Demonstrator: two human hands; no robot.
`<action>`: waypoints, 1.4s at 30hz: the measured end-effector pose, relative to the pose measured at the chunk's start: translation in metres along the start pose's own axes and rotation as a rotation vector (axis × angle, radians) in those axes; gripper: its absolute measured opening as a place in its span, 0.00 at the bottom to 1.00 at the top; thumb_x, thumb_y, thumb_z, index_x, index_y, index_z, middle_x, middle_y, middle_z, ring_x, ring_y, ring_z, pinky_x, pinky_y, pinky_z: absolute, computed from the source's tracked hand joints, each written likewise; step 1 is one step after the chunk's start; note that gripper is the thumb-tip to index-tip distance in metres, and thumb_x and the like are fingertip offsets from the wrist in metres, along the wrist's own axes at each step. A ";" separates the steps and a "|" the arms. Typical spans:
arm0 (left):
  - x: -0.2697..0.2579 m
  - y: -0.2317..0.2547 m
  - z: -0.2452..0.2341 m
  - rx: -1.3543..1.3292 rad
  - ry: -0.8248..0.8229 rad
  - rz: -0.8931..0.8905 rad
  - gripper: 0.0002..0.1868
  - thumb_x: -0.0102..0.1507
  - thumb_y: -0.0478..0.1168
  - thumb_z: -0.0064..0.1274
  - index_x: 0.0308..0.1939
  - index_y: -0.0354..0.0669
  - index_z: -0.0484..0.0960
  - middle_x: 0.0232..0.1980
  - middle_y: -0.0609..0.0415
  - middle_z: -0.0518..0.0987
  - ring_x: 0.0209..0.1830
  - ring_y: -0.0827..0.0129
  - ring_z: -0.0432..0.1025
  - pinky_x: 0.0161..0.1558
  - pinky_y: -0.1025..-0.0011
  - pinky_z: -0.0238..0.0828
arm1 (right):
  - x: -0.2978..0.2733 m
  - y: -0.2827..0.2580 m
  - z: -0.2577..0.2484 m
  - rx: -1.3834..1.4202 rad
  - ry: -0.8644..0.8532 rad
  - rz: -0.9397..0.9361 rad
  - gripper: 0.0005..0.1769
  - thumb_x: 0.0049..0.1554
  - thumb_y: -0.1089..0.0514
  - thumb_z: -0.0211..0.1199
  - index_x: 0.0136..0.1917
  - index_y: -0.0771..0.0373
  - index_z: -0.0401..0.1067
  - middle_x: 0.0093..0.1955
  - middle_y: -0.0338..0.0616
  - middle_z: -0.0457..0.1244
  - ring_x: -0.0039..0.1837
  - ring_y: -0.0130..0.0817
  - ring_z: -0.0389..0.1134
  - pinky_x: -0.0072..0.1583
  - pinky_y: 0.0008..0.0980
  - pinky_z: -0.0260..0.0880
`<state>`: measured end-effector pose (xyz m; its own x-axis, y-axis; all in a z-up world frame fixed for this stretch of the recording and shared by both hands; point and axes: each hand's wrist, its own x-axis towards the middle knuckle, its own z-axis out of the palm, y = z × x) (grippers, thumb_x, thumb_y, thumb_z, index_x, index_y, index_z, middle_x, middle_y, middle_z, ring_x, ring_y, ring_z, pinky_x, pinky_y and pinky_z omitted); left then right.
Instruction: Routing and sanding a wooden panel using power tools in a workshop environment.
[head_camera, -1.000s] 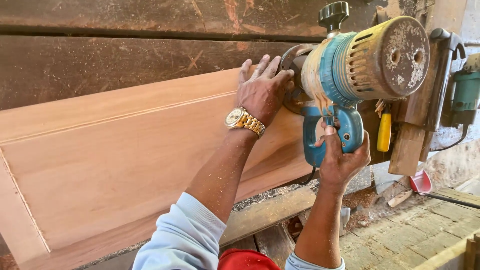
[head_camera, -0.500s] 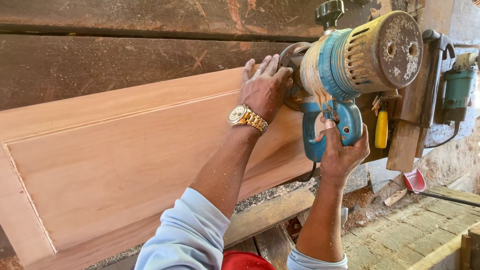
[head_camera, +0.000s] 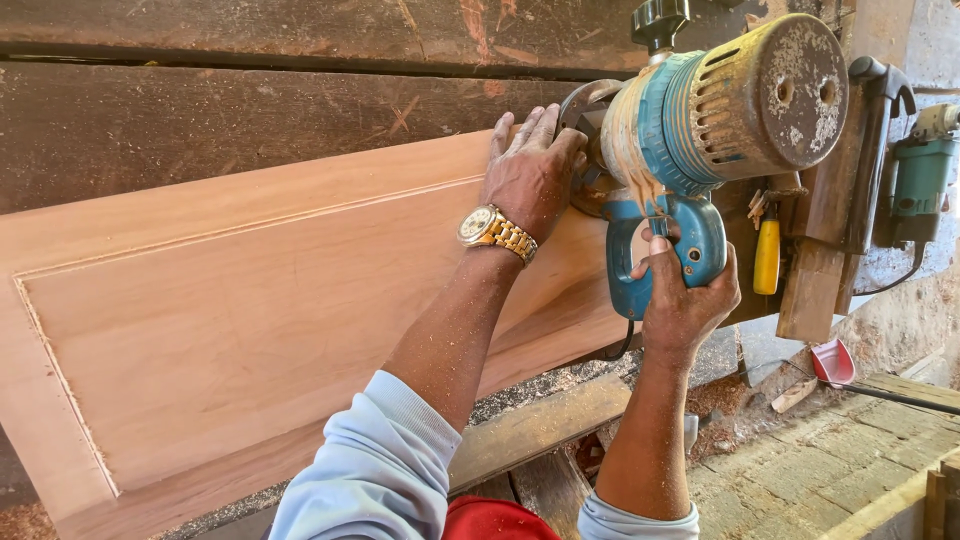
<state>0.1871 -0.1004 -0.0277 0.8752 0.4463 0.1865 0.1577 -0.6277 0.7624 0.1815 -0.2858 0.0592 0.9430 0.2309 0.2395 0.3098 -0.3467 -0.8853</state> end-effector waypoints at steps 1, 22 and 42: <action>0.000 0.000 0.001 0.000 0.000 0.000 0.13 0.69 0.49 0.48 0.54 0.52 0.80 0.72 0.38 0.70 0.74 0.51 0.63 0.76 0.47 0.44 | 0.000 0.000 0.000 0.000 0.000 0.000 0.12 0.64 0.64 0.65 0.59 0.71 0.70 0.53 0.55 0.72 0.41 0.31 0.72 0.41 0.30 0.74; -0.011 0.005 -0.005 0.047 -0.071 0.074 0.11 0.69 0.49 0.48 0.50 0.55 0.80 0.66 0.44 0.74 0.75 0.48 0.61 0.76 0.40 0.33 | -0.028 0.021 -0.027 0.149 -0.028 0.160 0.23 0.59 0.71 0.66 0.66 0.68 0.65 0.49 0.50 0.68 0.42 0.33 0.72 0.45 0.33 0.77; -0.043 0.009 0.005 0.069 -0.124 0.109 0.15 0.69 0.47 0.43 0.57 0.62 0.82 0.73 0.47 0.70 0.77 0.51 0.58 0.78 0.41 0.25 | -0.059 0.011 -0.043 0.112 0.006 0.202 0.11 0.58 0.63 0.68 0.54 0.69 0.74 0.46 0.47 0.69 0.38 0.34 0.70 0.42 0.38 0.75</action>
<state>0.1538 -0.1288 -0.0318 0.9378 0.2941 0.1848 0.0861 -0.7123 0.6966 0.1343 -0.3428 0.0525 0.9852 0.1621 0.0553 0.1000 -0.2823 -0.9541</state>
